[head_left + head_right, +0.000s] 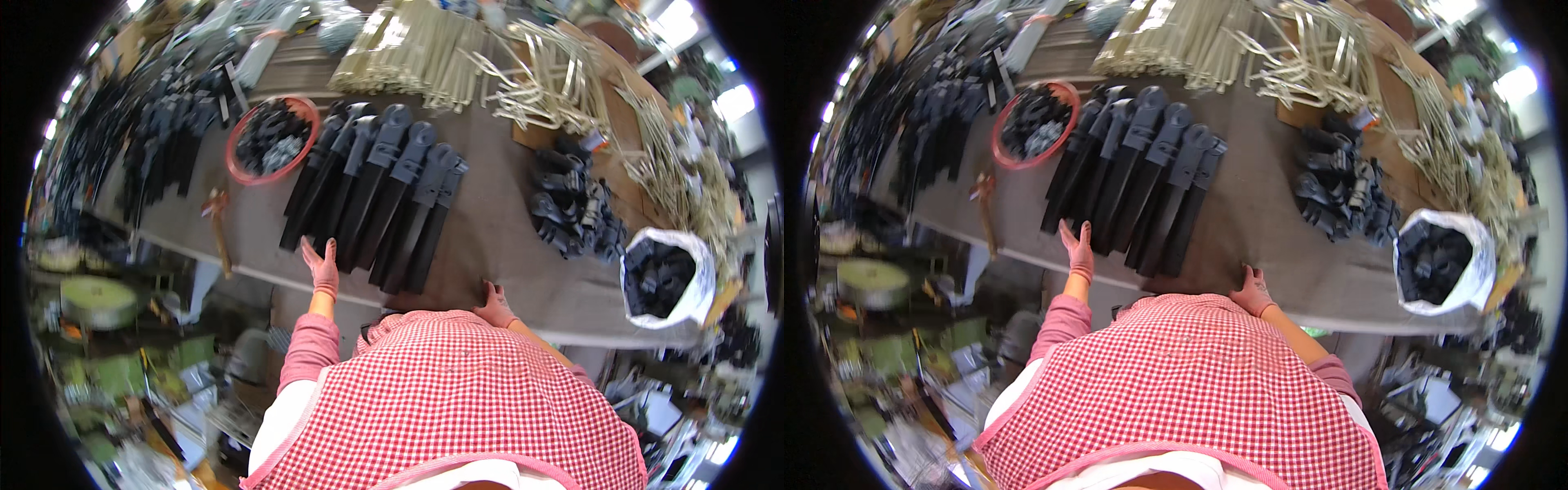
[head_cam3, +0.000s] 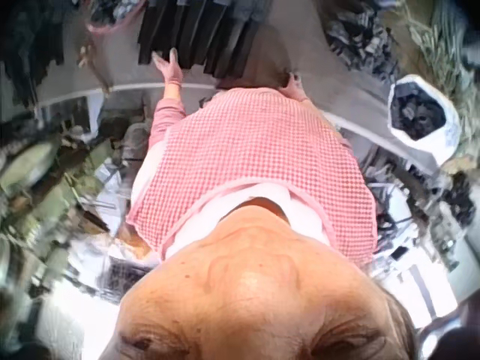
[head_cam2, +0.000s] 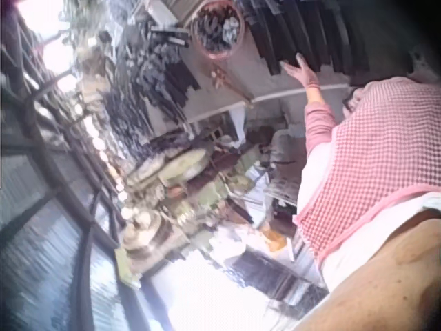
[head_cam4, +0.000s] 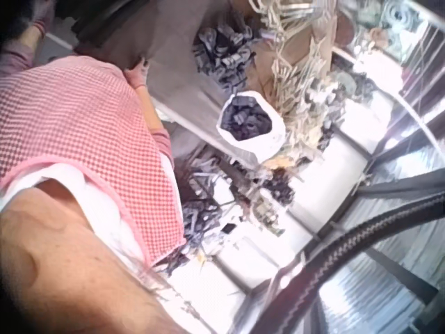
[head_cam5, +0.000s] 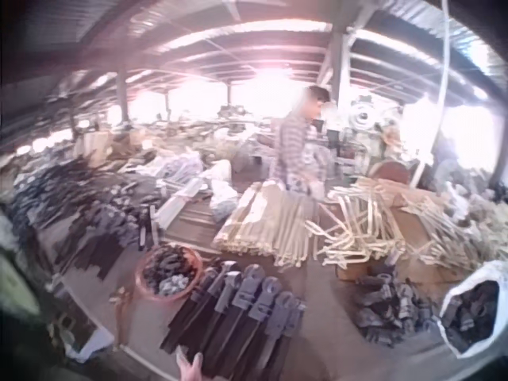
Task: The person assembles black plastic handles by inserting small metal pieces into them and placing the finished units on a table. The person also writes on a paper note and handles various small parts from a basket.
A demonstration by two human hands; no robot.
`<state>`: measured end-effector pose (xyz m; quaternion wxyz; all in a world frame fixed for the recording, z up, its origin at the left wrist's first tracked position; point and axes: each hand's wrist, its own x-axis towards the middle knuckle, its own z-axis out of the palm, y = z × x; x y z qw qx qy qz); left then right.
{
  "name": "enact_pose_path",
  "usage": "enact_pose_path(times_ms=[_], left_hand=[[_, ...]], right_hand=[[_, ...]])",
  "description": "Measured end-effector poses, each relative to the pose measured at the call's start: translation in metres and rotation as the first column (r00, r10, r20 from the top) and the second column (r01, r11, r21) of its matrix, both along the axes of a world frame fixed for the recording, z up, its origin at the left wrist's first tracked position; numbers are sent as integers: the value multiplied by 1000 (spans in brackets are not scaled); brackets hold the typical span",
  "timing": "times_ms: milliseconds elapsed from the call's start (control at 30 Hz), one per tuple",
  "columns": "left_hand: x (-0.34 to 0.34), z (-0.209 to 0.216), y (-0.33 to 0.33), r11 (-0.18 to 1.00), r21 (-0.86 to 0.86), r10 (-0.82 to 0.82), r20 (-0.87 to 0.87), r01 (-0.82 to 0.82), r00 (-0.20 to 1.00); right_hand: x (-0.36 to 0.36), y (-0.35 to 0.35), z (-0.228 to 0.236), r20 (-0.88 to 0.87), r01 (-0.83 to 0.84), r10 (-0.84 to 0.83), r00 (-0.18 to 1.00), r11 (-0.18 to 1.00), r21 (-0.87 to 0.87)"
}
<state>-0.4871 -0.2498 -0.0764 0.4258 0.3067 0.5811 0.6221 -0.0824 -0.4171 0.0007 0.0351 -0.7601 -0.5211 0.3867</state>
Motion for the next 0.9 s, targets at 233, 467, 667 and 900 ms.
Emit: enact_pose_path(times_ms=[233, 467, 667, 900], left_hand=[[-81, -11, -240, 870, -492, -326, -535, 26, 779], [-29, 27, -637, 95, -969, -404, -248, -229, 880], [-13, 15, -758, -163, -982, -332, 150, 100, 931], [-182, -35, -713, 470, -842, -68, -334, -265, 940]], right_hand=[[-1, 35, 7, 285, -544, 588, 757, 809, -224], [22, 44, -17, 263, -600, 619, 740, 784, -158], [10, 33, -32, 502, -592, 527, 685, 805, -37], [-233, -41, -57, 327, -765, 738, 590, 641, -67]])
